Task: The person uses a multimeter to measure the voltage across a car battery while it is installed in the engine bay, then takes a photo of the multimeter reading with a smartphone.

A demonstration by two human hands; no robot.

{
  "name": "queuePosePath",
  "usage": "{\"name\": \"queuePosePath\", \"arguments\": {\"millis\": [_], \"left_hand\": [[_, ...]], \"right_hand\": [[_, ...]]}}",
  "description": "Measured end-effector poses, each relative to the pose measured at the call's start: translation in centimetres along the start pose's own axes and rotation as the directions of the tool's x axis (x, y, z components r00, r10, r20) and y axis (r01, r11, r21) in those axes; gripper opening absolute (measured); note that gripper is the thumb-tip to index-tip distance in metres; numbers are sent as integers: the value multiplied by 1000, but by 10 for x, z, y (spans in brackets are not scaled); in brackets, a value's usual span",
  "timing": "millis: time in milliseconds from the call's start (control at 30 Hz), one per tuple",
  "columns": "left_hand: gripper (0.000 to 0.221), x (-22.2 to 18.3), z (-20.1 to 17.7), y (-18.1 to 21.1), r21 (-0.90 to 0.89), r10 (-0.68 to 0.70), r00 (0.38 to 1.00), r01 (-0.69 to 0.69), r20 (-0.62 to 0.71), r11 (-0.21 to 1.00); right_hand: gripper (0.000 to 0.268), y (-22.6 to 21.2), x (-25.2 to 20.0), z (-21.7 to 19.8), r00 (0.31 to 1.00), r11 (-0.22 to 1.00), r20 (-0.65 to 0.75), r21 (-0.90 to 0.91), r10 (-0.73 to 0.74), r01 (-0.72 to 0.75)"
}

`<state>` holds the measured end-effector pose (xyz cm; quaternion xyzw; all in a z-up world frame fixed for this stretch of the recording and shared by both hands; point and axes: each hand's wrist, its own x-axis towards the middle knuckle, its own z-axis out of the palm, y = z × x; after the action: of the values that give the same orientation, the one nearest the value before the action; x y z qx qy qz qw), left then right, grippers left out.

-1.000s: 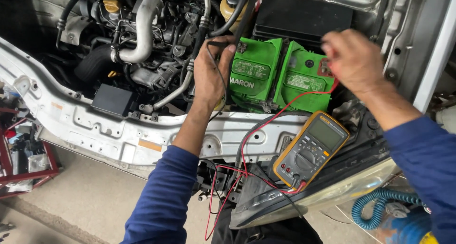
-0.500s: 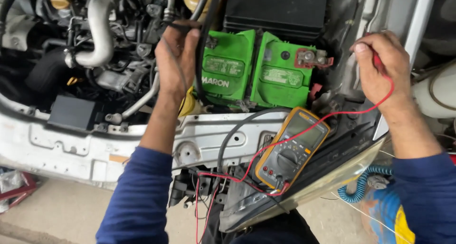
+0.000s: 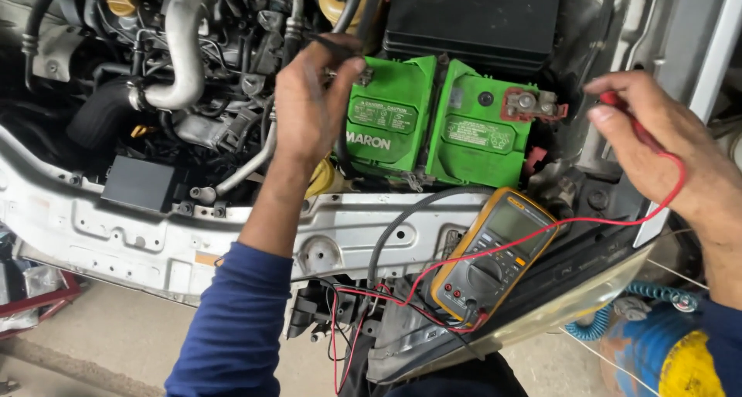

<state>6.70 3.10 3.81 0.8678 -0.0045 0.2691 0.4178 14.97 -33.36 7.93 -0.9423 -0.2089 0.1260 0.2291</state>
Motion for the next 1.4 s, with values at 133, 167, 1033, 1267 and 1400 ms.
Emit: {"name": "queuePosePath", "arguments": {"millis": [133,167,1033,1267,1400], "left_hand": [[16,15,13,-29,306,82,996,-90,37,948],[15,17,15,-34,338,77,995,-92,57,937],[17,25,13,-62,340,161,974,-208,163,917],[21,25,14,-64,337,121,984,-160,132,928],[19,24,13,-65,298,130,985,-159,115,941]], "right_hand": [[22,28,8,25,993,969,-118,241,-31,59],[16,34,9,31,991,946,-130,322,13,29],[14,-13,-127,63,909,859,-163,297,-385,417],[33,-27,-131,119,940,936,-141,-217,-311,277],[36,-26,-135,140,932,920,-228,-340,-281,194]]}}
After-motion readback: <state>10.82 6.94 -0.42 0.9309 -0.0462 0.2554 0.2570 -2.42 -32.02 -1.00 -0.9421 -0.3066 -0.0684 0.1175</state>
